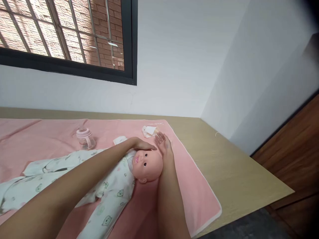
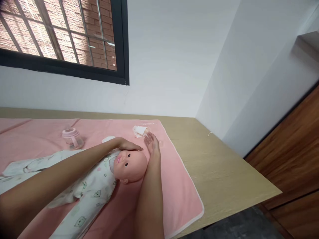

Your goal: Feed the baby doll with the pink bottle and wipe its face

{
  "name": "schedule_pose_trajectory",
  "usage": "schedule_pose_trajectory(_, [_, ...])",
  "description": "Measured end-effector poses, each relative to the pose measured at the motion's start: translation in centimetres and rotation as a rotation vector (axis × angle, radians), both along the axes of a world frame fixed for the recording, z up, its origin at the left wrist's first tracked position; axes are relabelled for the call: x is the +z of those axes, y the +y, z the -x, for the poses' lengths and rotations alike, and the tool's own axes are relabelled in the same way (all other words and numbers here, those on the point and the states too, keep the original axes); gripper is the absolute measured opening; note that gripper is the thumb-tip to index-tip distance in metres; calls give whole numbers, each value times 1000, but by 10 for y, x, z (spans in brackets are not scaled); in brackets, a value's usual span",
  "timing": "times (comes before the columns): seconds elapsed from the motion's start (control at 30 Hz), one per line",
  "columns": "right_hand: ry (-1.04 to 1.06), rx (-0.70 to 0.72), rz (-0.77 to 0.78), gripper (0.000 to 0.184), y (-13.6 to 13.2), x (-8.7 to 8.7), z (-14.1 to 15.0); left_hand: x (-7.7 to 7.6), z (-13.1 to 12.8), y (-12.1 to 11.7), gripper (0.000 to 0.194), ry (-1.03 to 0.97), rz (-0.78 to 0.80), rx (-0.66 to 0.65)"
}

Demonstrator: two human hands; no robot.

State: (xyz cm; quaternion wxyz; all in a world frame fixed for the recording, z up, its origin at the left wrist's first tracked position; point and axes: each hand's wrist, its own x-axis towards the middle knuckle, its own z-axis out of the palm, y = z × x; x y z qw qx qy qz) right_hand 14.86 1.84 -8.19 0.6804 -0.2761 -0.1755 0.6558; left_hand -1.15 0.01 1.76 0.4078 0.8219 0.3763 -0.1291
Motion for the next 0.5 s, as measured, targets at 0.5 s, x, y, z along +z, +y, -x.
schedule_pose_trajectory(0.5, [-86, 151, -84, 20, 15, -20, 11, 54, 46, -19, 43, -462, -424, 132])
